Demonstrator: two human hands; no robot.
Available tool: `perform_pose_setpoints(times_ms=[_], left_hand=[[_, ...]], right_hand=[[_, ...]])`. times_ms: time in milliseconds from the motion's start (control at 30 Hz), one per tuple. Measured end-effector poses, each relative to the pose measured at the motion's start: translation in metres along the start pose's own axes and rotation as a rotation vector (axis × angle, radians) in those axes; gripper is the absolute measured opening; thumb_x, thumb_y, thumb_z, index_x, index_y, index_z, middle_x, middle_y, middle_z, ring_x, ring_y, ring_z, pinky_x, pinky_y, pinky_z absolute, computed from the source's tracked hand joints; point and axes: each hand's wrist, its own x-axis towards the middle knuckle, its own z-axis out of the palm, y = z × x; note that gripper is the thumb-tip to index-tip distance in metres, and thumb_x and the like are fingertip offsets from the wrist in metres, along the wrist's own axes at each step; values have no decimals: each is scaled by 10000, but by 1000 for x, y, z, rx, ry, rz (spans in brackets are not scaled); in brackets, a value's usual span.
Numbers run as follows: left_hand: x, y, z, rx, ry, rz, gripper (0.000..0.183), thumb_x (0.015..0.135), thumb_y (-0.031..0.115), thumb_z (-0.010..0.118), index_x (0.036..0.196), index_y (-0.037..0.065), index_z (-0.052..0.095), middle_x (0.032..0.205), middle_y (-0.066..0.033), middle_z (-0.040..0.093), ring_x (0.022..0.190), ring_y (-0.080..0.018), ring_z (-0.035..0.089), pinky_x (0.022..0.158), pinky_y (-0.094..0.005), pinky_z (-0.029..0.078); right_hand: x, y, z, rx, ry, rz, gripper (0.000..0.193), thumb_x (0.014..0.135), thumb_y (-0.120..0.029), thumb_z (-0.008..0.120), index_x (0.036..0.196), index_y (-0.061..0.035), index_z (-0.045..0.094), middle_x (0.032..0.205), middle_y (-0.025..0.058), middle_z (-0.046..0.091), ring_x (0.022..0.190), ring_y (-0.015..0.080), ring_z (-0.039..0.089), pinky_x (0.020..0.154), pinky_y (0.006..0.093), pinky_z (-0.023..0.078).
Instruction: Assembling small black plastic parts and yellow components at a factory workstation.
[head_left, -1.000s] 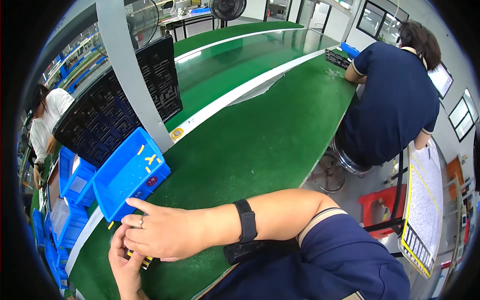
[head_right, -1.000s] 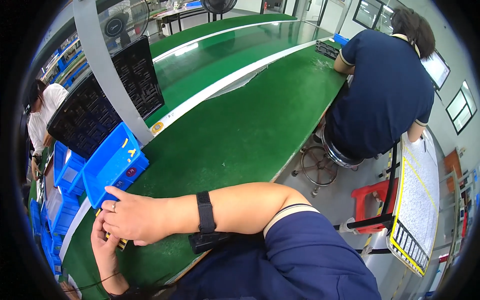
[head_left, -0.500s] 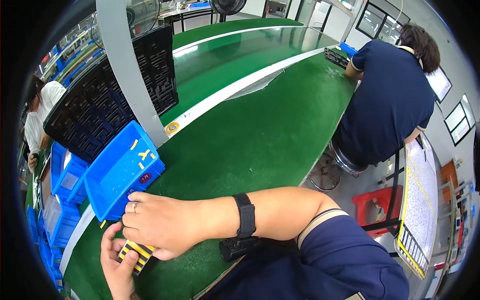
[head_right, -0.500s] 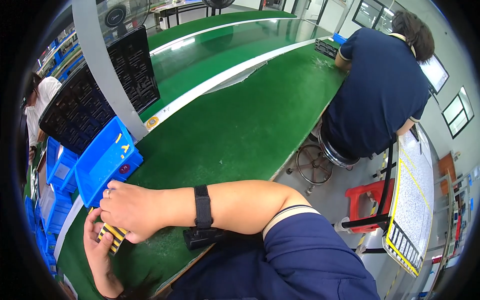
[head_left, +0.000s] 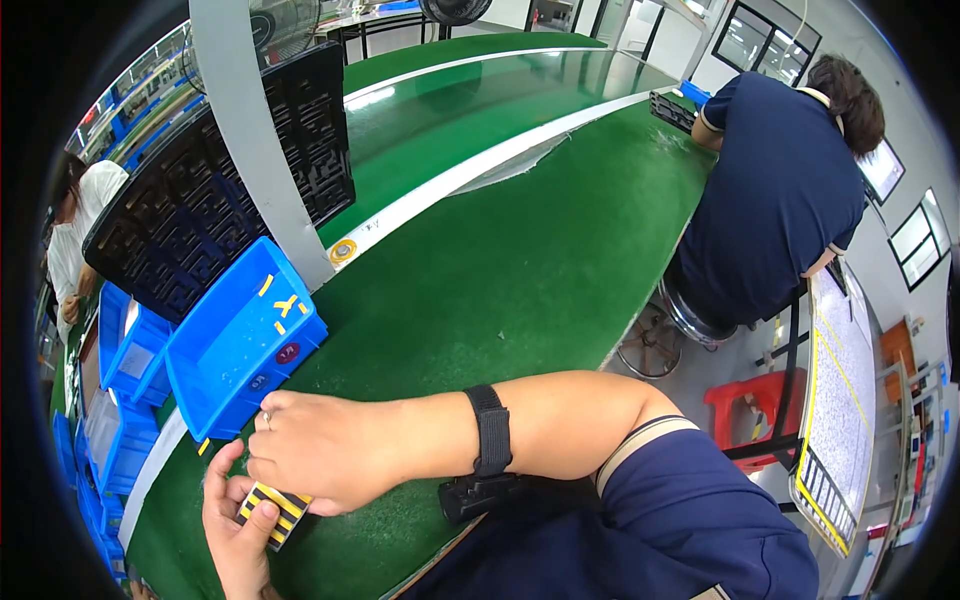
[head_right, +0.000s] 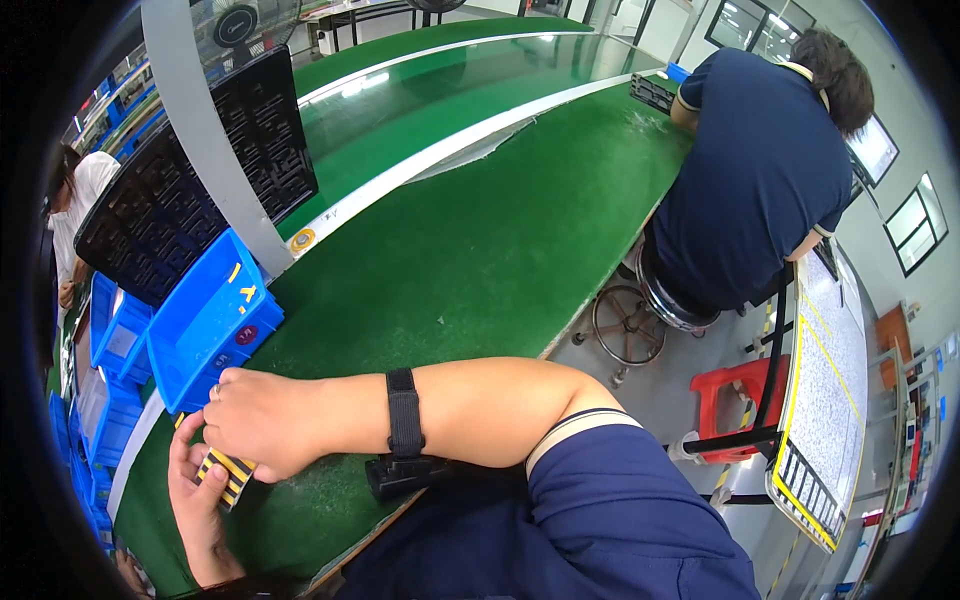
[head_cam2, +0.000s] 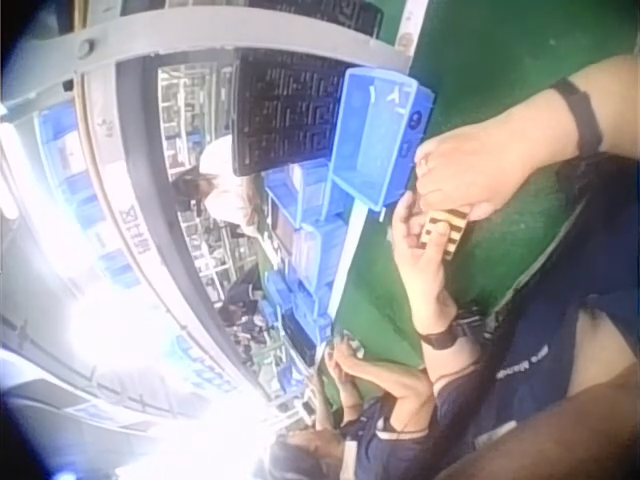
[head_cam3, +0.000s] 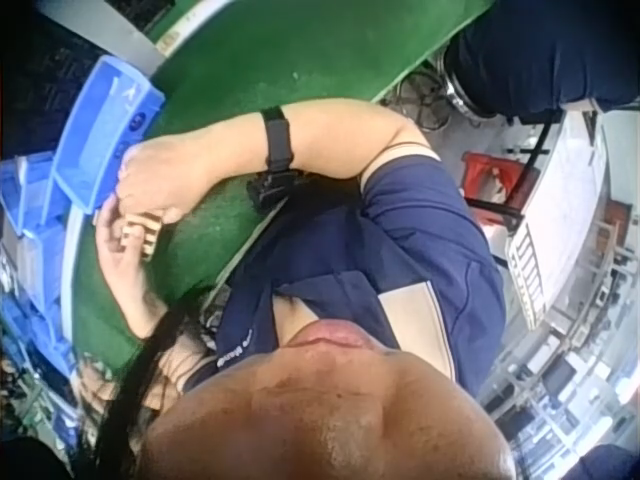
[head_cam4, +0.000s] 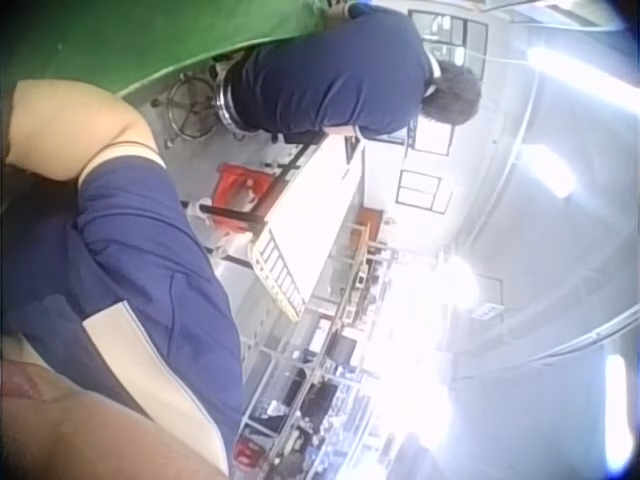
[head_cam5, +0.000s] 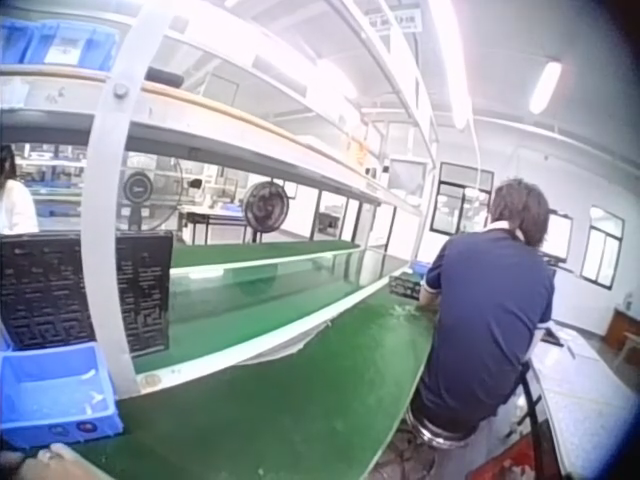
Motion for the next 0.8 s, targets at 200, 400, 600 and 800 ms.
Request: perform_pose_setpoints(times_ms=[200,400,600,800], left_hand=[[3,2,-15,29,11,-37,666,730,271,730,1242,-16,415,900,-67,600,816,-118,583,739,-200,445],[3,0,-7,-46,-7,-60,661,734,260,727,1234,-29,405,1012,-108,593,924,-159,580,822,-248,443],[4,-1,2,-83,31,-43,610,723,200,715,1216,-28,437,858,-67,616,789,-117,596,721,-210,455],[5,0,-6,-79,-7,-48,561,733,196,703,1182,-41,463,900,-84,622,808,-127,600,735,-215,459]], right_hand=[[-4,13,-8,7,81,44,379,508,-152,712,817,-20,539,769,96,524,778,272,526,715,370,415],[-3,8,-3,109,184,-59,415,518,-173,739,855,-35,540,776,89,527,786,272,531,725,376,413],[-3,10,4,98,89,-17,396,543,-170,744,855,-29,545,770,93,544,756,282,548,713,384,425],[-4,17,-2,196,70,-2,366,568,-151,720,857,-8,547,780,116,547,765,305,554,689,397,453]])
